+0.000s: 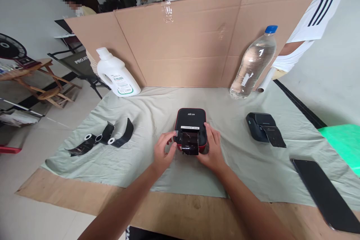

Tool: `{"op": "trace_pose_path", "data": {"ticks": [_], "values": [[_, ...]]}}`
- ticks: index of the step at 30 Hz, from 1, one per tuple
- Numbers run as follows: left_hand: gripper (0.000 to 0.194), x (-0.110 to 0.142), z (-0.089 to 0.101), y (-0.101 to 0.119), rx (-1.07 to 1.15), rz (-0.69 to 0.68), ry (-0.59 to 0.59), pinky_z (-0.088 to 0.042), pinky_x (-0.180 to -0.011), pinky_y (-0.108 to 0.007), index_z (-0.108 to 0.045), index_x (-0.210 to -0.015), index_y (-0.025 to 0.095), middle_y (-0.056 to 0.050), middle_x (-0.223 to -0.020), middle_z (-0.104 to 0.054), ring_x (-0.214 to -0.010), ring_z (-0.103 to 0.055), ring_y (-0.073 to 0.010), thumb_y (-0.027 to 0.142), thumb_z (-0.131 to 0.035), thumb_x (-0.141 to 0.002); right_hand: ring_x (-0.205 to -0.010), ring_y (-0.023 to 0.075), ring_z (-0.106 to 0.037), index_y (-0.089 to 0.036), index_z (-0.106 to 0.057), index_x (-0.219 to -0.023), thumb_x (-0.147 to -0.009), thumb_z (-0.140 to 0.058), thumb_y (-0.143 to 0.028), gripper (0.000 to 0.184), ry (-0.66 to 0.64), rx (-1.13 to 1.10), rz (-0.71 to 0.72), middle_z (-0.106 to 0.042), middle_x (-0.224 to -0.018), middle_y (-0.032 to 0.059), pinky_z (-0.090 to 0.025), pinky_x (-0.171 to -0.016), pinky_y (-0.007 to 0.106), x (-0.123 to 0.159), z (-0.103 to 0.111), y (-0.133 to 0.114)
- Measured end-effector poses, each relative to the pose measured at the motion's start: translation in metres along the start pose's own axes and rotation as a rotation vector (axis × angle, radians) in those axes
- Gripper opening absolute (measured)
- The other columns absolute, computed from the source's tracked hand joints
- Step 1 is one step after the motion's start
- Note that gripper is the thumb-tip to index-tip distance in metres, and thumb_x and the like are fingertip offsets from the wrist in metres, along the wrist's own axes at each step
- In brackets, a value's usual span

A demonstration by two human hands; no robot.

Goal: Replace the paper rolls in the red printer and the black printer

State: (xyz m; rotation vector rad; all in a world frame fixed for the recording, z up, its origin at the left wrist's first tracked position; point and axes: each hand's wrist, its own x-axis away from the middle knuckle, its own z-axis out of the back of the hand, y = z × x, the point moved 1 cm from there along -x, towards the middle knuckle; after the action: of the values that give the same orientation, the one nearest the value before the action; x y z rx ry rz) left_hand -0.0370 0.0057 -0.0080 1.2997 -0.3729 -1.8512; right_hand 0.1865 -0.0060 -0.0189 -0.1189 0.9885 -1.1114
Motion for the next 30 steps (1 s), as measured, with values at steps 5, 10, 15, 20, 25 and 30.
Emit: {"op": "trace_pose_path", "data": {"ticks": [5,10,15,20,25,30], "values": [[0.033,-0.0062,0.0004,-0.0016,0.073,0.050,-0.052,-0.056,-0.089,-0.036,-0.063,-0.128,0.023,-0.010,-0.112,-0.071,-0.105,-0.068,-0.0215,0.030,-0.044,-0.103,-0.136,0.0458,-0.049,-0.033,-0.001,-0.166,-0.084,-0.068,-0.040,0.106,0.002,0.021,-0.009,-0.045,-0.155,0.0166,-0.047,-0.106,0.068,-0.0012,0.0006,0.0008],[0.033,-0.0077,0.0007,-0.0013,0.073,0.029,-0.047,-0.055,-0.094,-0.037,-0.065,-0.125,0.022,-0.010,-0.111,-0.071,-0.106,-0.067,-0.0215,0.029,-0.042,-0.103,-0.138,0.0463,-0.048,-0.036,0.000,-0.165,-0.084,-0.070,-0.041,0.108,0.020,0.008,0.025,-0.042,-0.159,0.0152,-0.045,-0.109,0.067,-0.0031,0.0018,-0.0007],[0.035,-0.0058,-0.0012,-0.0033,0.054,-0.008,-0.049,-0.053,-0.099,-0.039,-0.066,-0.123,0.022,-0.011,-0.115,-0.071,-0.111,-0.067,-0.0229,0.028,-0.039,-0.103,-0.139,0.0462,-0.047,-0.032,-0.007,-0.166,-0.083,-0.072,-0.042,0.106,0.048,-0.010,0.052,-0.042,-0.160,0.0161,-0.046,-0.109,0.067,-0.0040,0.0013,-0.0010],[0.034,-0.0036,-0.0028,-0.0050,-0.004,-0.141,-0.036,-0.053,-0.093,-0.040,-0.069,-0.121,0.022,-0.012,-0.117,-0.069,-0.104,-0.065,-0.0235,0.028,-0.042,-0.102,-0.142,0.0437,-0.044,-0.033,-0.005,-0.167,-0.086,-0.068,-0.040,0.103,0.025,-0.016,0.044,-0.033,-0.166,0.0140,-0.043,-0.112,0.064,-0.0048,0.0020,-0.0016],[0.032,-0.0031,-0.0023,-0.0039,-0.047,-0.210,-0.004,-0.053,-0.089,-0.039,-0.069,-0.121,0.022,-0.011,-0.116,-0.069,-0.101,-0.064,-0.0218,0.024,-0.044,-0.101,-0.142,0.0428,-0.043,-0.032,-0.001,-0.167,-0.087,-0.067,-0.038,0.103,0.023,-0.049,0.063,-0.028,-0.169,0.0117,-0.041,-0.113,0.064,-0.0057,-0.0023,0.0023],[0.031,-0.0041,-0.0018,-0.0045,-0.045,-0.239,-0.001,-0.053,-0.090,-0.038,-0.068,-0.123,0.022,-0.010,-0.118,-0.068,-0.104,-0.064,-0.0216,0.021,-0.046,-0.100,-0.141,0.0370,-0.043,-0.029,-0.012,-0.167,-0.089,-0.065,-0.035,0.095,-0.011,-0.105,0.064,-0.043,-0.161,0.0113,-0.041,-0.115,0.058,-0.0045,0.0013,0.0025]]}}
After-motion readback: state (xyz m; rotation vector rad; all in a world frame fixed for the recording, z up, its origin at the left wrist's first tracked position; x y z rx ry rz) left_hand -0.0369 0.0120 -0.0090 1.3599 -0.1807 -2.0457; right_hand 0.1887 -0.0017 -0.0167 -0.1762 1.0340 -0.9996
